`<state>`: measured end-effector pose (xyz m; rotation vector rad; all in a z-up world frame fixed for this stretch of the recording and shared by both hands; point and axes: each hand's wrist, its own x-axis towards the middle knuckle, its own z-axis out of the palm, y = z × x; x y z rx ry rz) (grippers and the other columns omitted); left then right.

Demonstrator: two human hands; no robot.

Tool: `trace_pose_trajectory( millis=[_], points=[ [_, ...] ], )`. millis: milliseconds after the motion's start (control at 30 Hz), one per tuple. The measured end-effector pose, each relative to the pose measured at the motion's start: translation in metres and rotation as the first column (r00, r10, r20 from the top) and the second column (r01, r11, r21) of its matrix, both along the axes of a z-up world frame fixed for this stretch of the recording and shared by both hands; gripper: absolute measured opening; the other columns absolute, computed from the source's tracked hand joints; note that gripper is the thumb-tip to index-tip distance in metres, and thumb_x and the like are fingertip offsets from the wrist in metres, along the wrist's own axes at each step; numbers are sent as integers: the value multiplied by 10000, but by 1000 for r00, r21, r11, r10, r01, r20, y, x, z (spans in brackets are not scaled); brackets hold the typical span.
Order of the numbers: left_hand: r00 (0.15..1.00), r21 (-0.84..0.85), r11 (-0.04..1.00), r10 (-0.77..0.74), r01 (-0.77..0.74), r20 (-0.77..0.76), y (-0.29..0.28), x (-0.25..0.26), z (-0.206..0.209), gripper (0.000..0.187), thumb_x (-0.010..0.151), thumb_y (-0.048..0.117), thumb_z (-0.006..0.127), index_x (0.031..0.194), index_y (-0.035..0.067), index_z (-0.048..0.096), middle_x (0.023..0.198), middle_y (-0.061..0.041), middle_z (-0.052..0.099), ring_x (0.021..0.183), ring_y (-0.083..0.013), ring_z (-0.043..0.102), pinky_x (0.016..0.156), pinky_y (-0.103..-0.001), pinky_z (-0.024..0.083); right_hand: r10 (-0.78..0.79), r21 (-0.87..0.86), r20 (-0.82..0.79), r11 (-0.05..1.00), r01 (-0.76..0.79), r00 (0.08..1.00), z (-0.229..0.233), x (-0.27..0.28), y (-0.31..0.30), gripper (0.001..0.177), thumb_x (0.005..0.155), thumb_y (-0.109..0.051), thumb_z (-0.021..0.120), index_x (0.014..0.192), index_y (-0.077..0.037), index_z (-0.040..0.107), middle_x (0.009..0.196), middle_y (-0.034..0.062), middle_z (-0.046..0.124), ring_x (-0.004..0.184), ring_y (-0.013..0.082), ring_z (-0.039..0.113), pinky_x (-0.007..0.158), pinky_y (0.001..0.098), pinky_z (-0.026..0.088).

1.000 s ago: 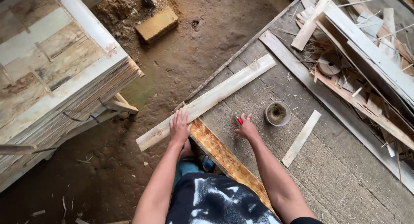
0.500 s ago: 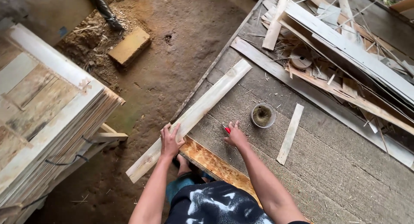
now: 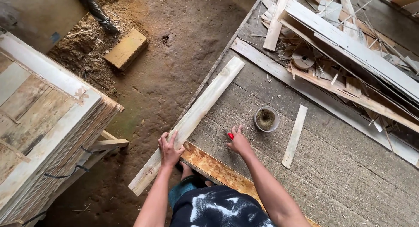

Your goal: Cutting wood veneer and small planks using a utility knife and a hand saw on a wooden platform.

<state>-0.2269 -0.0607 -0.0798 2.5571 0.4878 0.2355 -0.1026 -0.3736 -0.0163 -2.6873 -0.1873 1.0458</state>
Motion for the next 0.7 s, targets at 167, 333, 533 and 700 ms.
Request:
trace_pose_trajectory(
  millis=[167,333,533,700],
  points=[
    [999,12,1000,17,-18,43,-2,5,-5,824,586,295,773,1395,332,624,1293,-48,465,1216,-322,507,984,-473,496,-10,14,-6,1000,11,1000,-7,1,-1,944,861,-325,780,1602,-21,281,1648,376,113,1294,544,555,1058,615,488],
    [996,-10,999,47,-46,73,-2,7,-9,831,575,294,776,1392,325,629,1288,-60,474,1204,-332,515,985,-481,491,-9,11,6,1000,9,1000,-6,1,-2,947,855,-337,782,1599,-26,287,1649,367,126,1296,542,554,1056,619,489],
    [998,-13,999,51,-50,44,-2,13,-9,820,600,283,791,1402,310,623,1292,-62,474,1217,-338,506,994,-489,496,-13,16,7,1000,13,1000,11,-1,3,938,853,-303,785,1595,-9,291,1646,376,125,1288,549,555,1058,611,490],
    [998,-3,999,48,-48,28,-8,20,-8,779,643,284,794,1402,278,616,1309,-79,471,1242,-348,494,1010,-500,491,-21,21,-1,1000,21,1000,32,-5,8,937,857,-287,780,1597,-3,281,1645,380,108,1275,545,566,1056,598,497]
  ],
)
